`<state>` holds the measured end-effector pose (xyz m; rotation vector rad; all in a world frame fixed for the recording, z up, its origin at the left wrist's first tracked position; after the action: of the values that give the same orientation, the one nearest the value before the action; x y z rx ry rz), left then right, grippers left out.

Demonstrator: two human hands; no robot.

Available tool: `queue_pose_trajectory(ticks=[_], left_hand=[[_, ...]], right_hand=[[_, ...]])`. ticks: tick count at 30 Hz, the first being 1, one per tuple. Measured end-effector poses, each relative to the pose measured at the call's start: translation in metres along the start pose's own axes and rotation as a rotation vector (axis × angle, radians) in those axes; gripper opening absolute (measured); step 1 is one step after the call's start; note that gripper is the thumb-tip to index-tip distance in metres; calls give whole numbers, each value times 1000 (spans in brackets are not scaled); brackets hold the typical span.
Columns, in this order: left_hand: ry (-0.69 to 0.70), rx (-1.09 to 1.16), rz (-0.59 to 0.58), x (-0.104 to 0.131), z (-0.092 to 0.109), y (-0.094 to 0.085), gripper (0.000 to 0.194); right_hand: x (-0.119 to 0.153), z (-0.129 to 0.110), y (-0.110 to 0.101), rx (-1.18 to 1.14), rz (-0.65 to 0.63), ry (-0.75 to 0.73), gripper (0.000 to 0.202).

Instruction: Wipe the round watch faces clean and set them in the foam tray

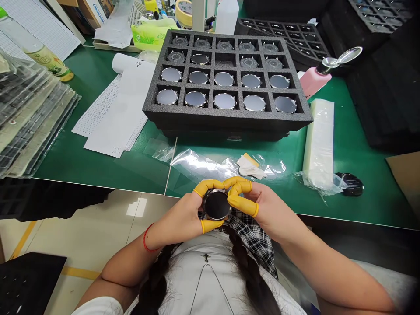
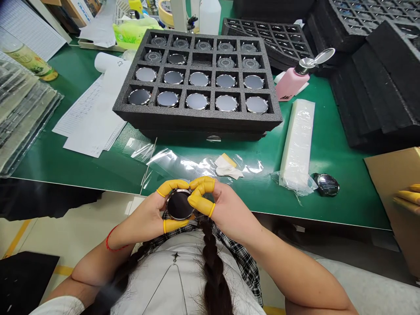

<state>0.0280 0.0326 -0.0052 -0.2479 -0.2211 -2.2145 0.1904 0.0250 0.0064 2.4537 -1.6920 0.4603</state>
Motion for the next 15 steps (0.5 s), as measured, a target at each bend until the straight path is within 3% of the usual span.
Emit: queue_pose_trajectory(ticks=[15], left_hand=[[23, 19, -4, 1, 1, -1, 51]], right_hand=[[0, 0, 2, 37, -12, 2, 15]])
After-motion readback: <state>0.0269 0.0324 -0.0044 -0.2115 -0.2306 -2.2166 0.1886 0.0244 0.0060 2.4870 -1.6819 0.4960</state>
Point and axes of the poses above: each hand's wrist, its own x-axis away from the middle knuckle, its own y-axis out of the palm, z = x × y, the point moved 4 cm from there along -x, towards the middle knuckle, and after that the axes turned 15 degrees about x, right-handed, at the moved point
